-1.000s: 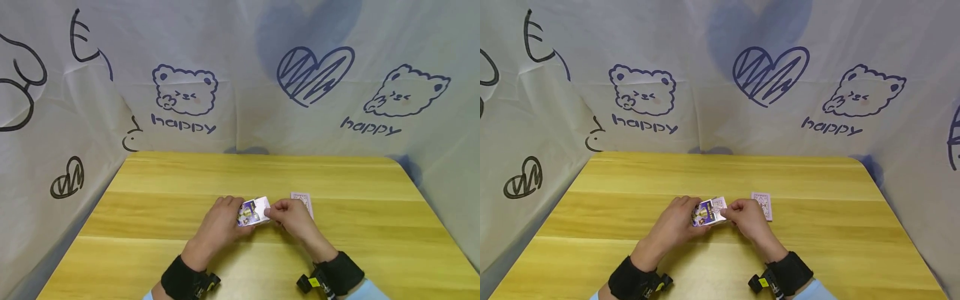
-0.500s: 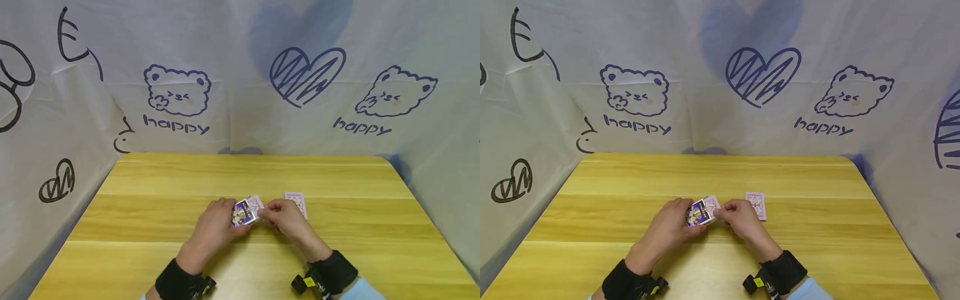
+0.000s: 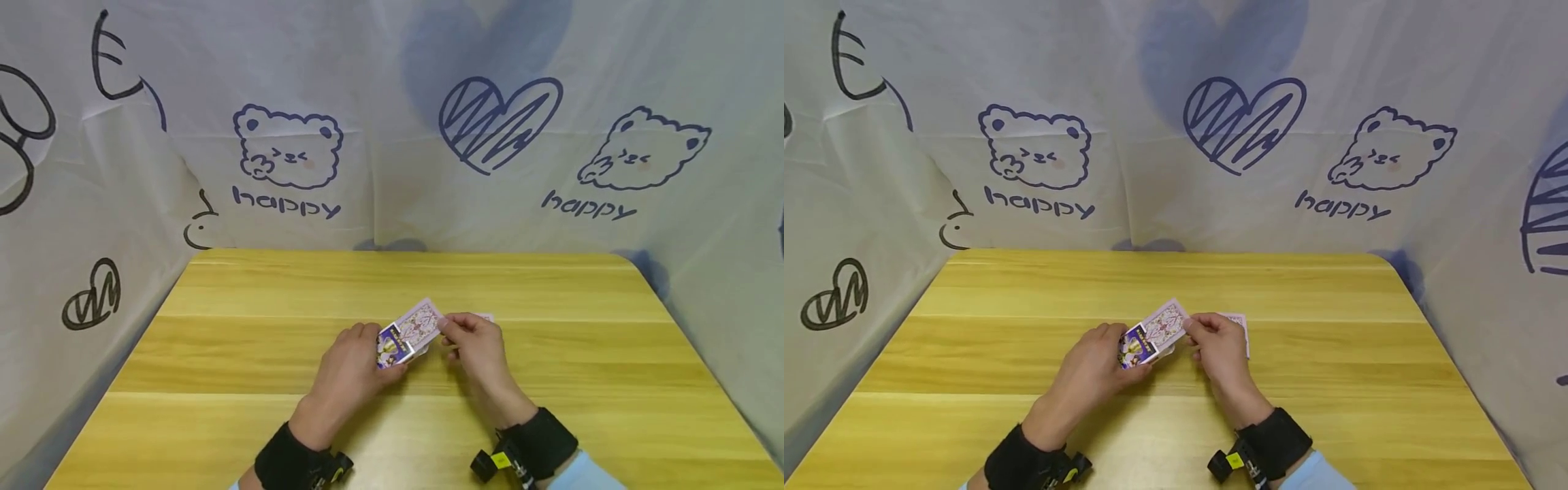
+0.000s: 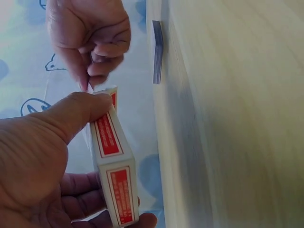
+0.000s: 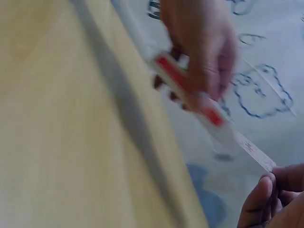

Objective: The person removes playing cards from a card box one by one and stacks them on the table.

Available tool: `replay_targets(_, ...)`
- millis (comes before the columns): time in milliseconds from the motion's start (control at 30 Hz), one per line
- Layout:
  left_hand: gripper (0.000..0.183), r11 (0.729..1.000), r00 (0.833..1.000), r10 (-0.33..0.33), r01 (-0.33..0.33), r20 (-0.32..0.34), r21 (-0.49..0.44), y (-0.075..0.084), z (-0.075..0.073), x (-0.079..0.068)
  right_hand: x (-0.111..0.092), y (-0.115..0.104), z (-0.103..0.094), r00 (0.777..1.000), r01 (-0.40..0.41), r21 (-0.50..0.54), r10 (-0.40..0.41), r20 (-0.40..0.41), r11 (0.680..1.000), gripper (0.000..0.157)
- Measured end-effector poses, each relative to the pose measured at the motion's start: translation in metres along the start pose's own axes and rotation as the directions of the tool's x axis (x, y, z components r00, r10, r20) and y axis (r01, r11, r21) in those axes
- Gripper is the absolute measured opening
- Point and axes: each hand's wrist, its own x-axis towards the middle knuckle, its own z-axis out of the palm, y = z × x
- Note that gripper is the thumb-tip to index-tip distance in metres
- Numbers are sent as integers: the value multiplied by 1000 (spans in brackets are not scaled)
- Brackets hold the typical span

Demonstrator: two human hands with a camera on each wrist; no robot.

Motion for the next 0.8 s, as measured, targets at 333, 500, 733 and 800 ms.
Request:
replay_targets(333, 71, 999, 998, 1, -3, 70, 37, -7, -7, 3, 59, -24, -107, 986, 0, -305, 50, 157, 952, 38)
replay_targets(500, 71, 1000, 994, 6, -9, 110, 27, -9, -10, 1, 84, -20, -132, 952, -11, -460, 150, 268, 888, 35)
replay_targets(733, 72, 999, 992, 43, -45, 115, 14, -9, -7, -1, 99, -14, -121, 929, -11, -541, 209, 307, 841, 28)
replay_targets(800, 71, 999, 993, 46, -47, 111, 11, -8, -7, -2, 102, -13, -118, 926, -7, -540, 209, 314, 841, 27)
